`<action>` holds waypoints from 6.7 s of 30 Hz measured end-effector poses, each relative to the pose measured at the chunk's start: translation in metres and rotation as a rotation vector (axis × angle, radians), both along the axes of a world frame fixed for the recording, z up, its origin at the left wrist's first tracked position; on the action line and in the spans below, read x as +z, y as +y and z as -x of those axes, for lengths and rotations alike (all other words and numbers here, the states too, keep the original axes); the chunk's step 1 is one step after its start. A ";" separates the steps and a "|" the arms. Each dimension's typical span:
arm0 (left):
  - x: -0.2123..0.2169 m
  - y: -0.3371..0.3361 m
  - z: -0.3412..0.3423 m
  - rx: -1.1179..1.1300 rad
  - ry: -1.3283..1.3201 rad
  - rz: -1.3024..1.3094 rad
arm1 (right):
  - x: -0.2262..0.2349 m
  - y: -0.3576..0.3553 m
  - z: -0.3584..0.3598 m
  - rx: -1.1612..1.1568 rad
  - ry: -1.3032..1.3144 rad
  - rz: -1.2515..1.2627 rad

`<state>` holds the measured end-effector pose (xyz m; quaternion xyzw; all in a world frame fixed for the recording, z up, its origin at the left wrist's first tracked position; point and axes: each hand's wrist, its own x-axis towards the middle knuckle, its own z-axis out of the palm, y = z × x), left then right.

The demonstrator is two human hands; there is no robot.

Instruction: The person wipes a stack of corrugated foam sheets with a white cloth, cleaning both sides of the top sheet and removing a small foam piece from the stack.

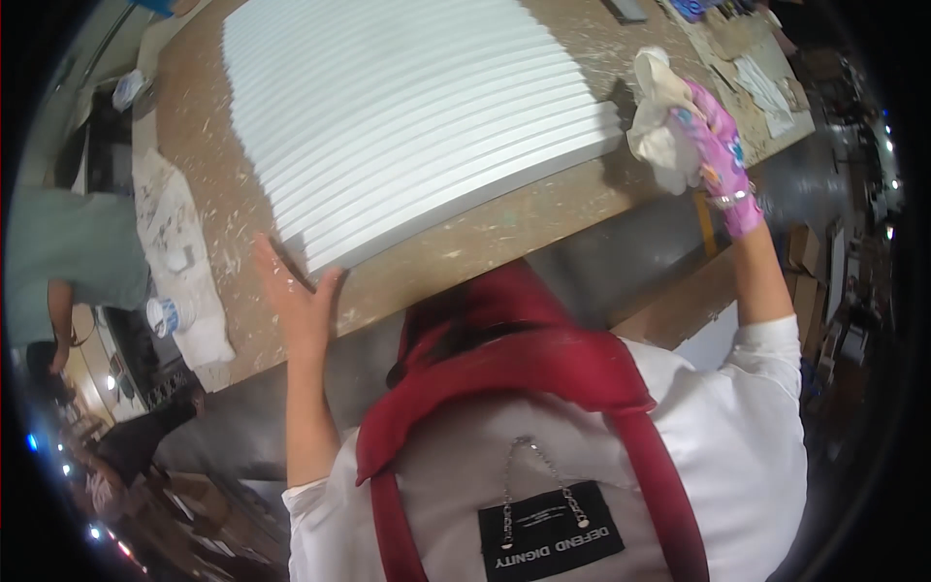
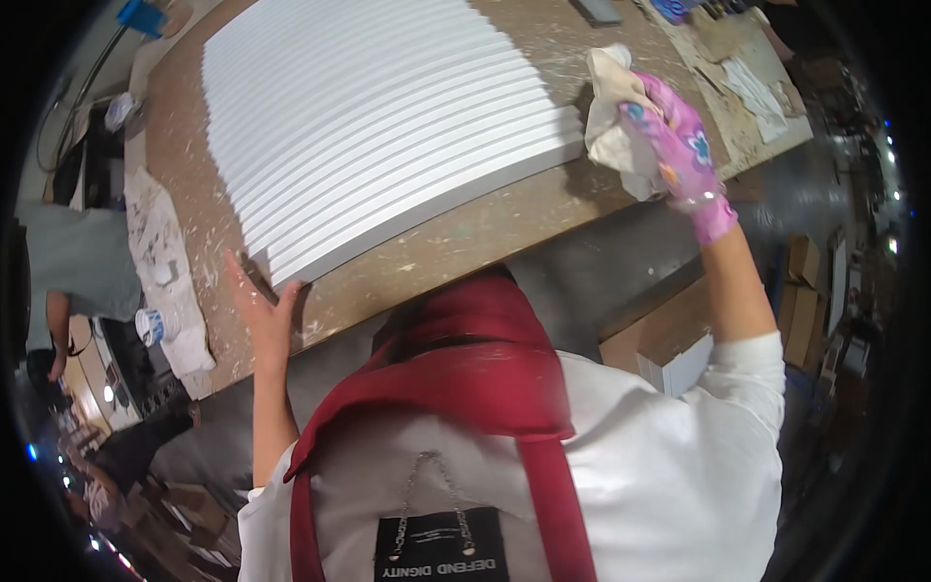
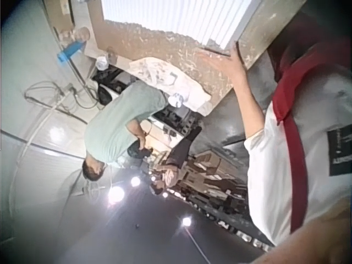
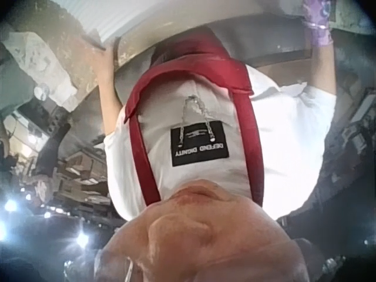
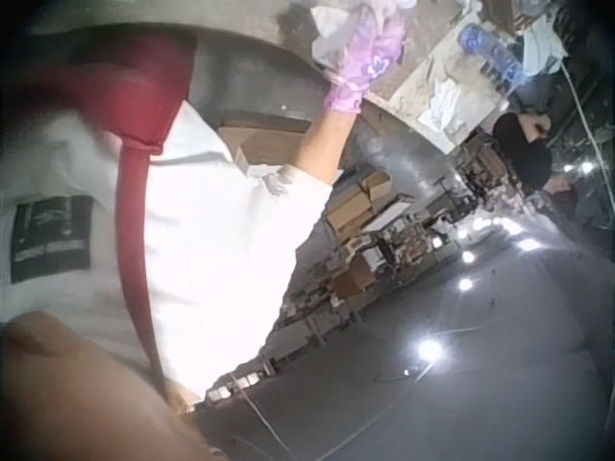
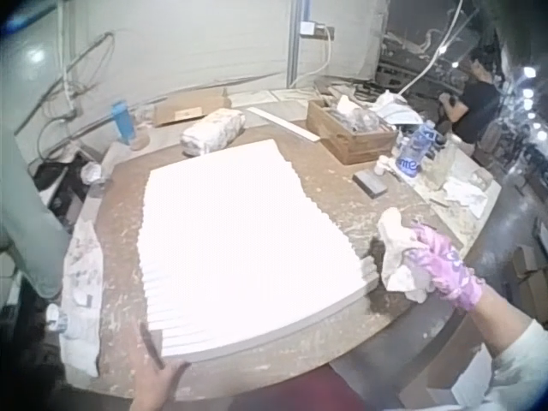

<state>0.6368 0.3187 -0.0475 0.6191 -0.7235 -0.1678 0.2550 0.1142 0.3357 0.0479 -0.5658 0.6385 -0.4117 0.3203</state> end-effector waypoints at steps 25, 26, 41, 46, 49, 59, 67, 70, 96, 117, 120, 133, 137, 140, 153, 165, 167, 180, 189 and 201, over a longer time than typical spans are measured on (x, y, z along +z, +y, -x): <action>0.015 0.004 -0.046 0.008 0.251 -0.217 | -0.027 -0.055 -0.224 0.598 0.381 0.475; 0.028 0.004 -0.043 0.027 0.164 -0.166 | -0.015 -0.049 -0.183 0.499 0.509 0.350; 0.036 -0.025 -0.035 0.430 0.087 -0.243 | -0.067 -0.037 -0.099 0.462 1.027 0.116; 0.062 -0.053 0.096 -0.323 -0.026 0.235 | -0.061 -0.038 -0.100 0.462 1.040 0.097; 0.028 -0.047 0.146 -0.514 -0.330 0.308 | -0.052 -0.038 -0.111 0.458 1.023 0.093; 0.046 -0.062 -0.008 0.045 -0.038 0.061 | -0.054 -0.036 -0.106 0.438 1.019 0.041; 0.033 -0.090 0.110 -0.506 -0.280 0.331 | -0.059 -0.037 -0.104 0.465 1.039 0.112; 0.029 -0.078 0.018 -0.356 -0.425 0.304 | -0.057 -0.034 -0.103 0.455 1.060 0.065; 0.075 -0.090 0.074 -0.282 -0.088 0.290 | -0.064 -0.063 -0.108 0.593 1.080 0.144; 0.007 -0.105 0.163 -0.453 -0.374 0.321 | -0.033 -0.069 -0.123 0.679 1.120 -0.187; 0.013 -0.106 0.085 -0.345 -0.420 0.152 | -0.056 -0.065 -0.111 0.570 0.977 0.138; 0.037 -0.139 0.092 -0.277 -0.368 0.225 | -0.050 -0.069 -0.115 0.607 1.037 0.150; 0.029 -0.138 -0.002 -0.185 -0.402 0.271 | -0.058 -0.066 -0.110 0.580 1.017 0.144; 0.044 -0.147 -0.030 0.165 -0.169 -0.055 | -0.053 -0.066 -0.115 0.609 1.046 0.134; 0.021 -0.145 0.146 -0.290 -0.372 0.287 | -0.081 -0.143 -0.115 0.265 1.120 0.194; 0.049 -0.164 -0.048 0.107 -0.275 0.054 | -0.075 -0.147 -0.114 0.292 1.071 0.132; 0.055 -0.187 -0.007 -0.020 -0.188 0.292 | -0.077 -0.147 -0.114 0.306 1.084 0.165; 0.069 -0.190 -0.003 -0.087 -0.514 -0.111 | -0.081 -0.144 -0.111 0.266 1.065 0.136; 0.030 -0.200 0.132 -0.284 -0.348 0.242 | -0.062 -0.166 -0.128 0.313 1.103 0.047; 0.055 -0.203 -0.071 0.190 -0.383 -0.229 | -0.081 -0.196 -0.136 0.214 1.044 0.041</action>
